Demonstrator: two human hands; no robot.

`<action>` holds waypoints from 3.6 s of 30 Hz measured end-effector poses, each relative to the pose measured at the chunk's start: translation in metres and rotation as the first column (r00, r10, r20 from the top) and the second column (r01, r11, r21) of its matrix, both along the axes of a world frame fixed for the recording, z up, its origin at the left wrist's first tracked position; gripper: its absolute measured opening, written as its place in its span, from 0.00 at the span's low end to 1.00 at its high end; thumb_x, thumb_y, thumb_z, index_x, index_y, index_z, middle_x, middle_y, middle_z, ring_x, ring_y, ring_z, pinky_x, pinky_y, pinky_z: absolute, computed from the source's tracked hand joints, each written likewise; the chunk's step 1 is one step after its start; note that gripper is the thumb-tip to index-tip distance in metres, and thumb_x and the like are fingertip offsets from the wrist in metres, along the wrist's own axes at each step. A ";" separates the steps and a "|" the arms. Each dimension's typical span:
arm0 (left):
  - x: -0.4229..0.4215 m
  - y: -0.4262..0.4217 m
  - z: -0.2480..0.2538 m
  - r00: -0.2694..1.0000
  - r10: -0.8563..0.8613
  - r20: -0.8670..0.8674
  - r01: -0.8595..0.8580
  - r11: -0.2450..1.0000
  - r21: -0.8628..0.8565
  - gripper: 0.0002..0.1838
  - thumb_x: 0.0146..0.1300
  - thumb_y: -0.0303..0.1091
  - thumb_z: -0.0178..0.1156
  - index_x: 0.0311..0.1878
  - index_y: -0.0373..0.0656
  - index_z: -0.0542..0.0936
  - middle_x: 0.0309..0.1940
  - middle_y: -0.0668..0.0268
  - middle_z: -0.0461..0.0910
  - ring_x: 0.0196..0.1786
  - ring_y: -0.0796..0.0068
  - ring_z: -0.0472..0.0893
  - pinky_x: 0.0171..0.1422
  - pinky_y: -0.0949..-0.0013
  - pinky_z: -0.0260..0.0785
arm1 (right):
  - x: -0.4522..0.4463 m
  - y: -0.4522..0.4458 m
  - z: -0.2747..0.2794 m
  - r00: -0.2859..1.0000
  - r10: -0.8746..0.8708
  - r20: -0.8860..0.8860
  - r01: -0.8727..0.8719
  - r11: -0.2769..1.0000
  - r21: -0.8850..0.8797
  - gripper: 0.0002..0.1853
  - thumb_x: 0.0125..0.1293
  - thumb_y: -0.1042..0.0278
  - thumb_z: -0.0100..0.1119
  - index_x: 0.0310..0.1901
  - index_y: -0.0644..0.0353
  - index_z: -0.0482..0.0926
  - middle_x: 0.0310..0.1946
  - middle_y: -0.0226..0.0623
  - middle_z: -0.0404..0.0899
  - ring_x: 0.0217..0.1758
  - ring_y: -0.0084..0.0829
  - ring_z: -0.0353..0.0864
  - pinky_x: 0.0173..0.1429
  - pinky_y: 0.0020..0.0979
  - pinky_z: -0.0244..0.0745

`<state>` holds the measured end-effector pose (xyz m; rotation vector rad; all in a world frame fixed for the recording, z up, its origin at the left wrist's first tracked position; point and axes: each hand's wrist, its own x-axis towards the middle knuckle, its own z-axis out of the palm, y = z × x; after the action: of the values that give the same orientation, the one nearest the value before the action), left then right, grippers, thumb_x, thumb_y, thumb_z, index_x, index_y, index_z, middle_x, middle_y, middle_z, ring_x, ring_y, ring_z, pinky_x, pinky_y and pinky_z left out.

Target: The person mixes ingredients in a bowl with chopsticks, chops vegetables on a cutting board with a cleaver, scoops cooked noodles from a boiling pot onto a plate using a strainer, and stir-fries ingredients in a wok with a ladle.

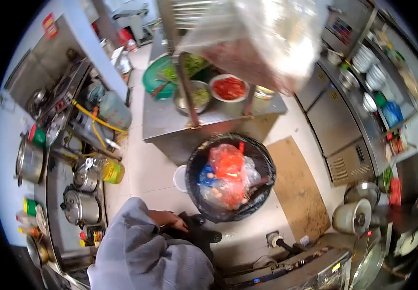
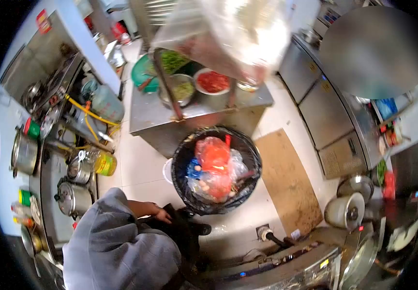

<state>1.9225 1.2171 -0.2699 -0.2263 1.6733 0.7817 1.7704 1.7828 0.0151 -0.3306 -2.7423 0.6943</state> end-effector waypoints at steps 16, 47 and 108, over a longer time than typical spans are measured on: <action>0.273 -0.334 0.039 0.566 0.722 -0.399 -0.805 0.589 -0.077 0.24 0.59 0.48 0.59 0.53 0.41 0.77 0.44 0.56 0.81 0.48 0.60 0.80 0.53 0.62 0.71 | 0.028 -0.787 -0.056 0.321 0.947 0.010 -0.493 0.176 -0.852 0.26 0.61 0.71 0.59 0.61 0.67 0.65 0.39 0.38 0.80 0.41 0.25 0.79 0.47 0.27 0.75; -0.204 -0.882 0.176 -0.420 0.904 -0.072 -0.629 -0.234 0.741 0.32 0.61 0.19 0.48 0.67 0.55 0.57 0.36 0.60 0.78 0.36 0.67 0.80 0.43 0.63 0.77 | -0.120 -1.247 -0.072 0.689 0.700 0.186 0.240 0.021 -0.970 0.15 0.70 0.72 0.44 0.54 0.70 0.68 0.36 0.46 0.80 0.34 0.33 0.84 0.37 0.28 0.80; -0.496 -0.781 0.125 0.193 0.112 -0.975 0.698 0.683 0.217 0.17 0.46 0.27 0.66 0.41 0.40 0.76 0.43 0.60 0.76 0.49 0.57 0.74 0.53 0.60 0.69 | -0.157 -1.146 0.014 0.855 0.024 0.518 0.011 0.998 -0.063 0.09 0.66 0.71 0.45 0.44 0.62 0.60 0.19 0.61 0.74 0.27 0.60 0.76 0.32 0.55 0.70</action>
<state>1.4263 0.4362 -0.1452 1.4532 2.2805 1.2217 1.6134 0.6372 0.0293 -0.6023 -3.2329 0.7908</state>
